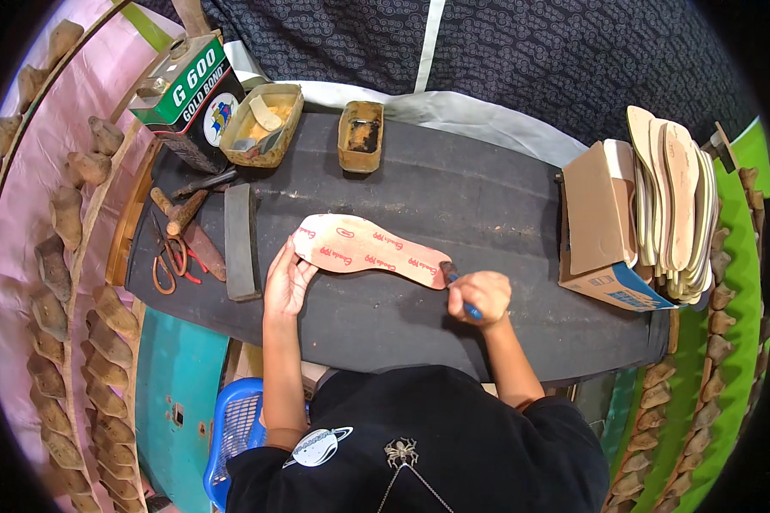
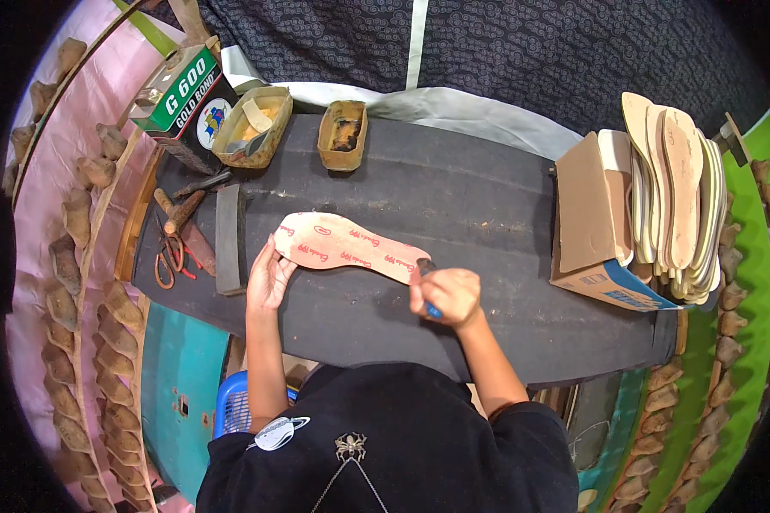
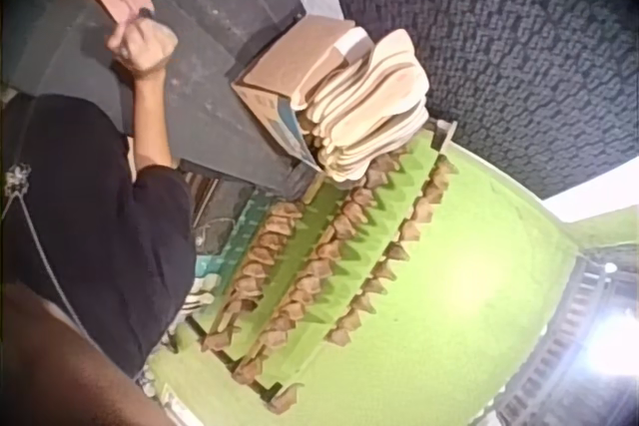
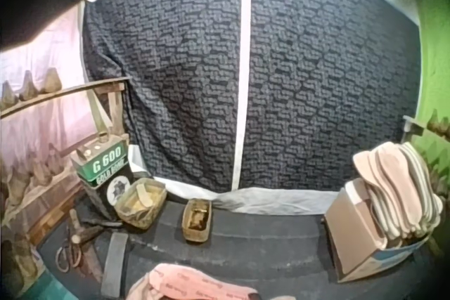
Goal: The person takes shoe soles from a box, applies glue across their surfaces using a brush, and places the glued soles into a blue basket.
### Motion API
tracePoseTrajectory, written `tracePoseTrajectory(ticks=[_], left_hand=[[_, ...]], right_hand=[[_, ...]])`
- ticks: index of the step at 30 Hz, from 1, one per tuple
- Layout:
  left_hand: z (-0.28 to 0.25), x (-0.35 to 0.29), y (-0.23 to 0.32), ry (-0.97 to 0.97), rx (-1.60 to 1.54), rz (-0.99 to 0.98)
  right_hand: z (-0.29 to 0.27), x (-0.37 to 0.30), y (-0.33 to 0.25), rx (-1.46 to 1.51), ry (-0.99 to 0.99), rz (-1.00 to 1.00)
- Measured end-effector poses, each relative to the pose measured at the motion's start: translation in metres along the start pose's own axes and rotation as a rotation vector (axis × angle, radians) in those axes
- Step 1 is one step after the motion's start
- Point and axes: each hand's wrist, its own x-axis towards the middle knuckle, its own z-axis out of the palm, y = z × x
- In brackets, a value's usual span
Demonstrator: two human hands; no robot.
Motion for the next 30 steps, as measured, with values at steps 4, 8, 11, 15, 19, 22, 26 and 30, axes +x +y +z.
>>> tracePoseTrajectory(ticks=[4,8,11,15,19,22,26,30], left_hand=[[-0.002,0.000,0.000,-0.025,0.010,0.020],[-0.001,-0.001,0.001,0.000,0.002,0.014],[-0.001,0.000,0.001,-0.008,0.008,0.007],[-0.005,0.001,-0.001,-0.005,0.009,0.001],[-0.004,0.001,0.000,-0.007,0.021,0.003],[-0.004,0.000,0.000,-0.011,0.028,-0.002],[-0.003,-0.001,0.001,-0.015,0.005,0.004],[0.001,-0.001,0.002,-0.004,0.017,-0.008]], right_hand=[[0.005,0.008,-0.023,0.199,-0.028,-0.058],[0.007,0.010,-0.006,0.233,0.114,0.081],[0.008,0.010,0.017,0.141,0.192,0.162],[0.016,0.012,0.019,0.130,0.155,0.105],[0.022,0.013,-0.009,0.077,-0.030,-0.105],[0.020,0.020,-0.020,0.187,-0.015,-0.087],[0.013,0.027,0.010,0.086,0.099,0.027],[0.015,0.024,0.025,0.005,0.022,0.082]])
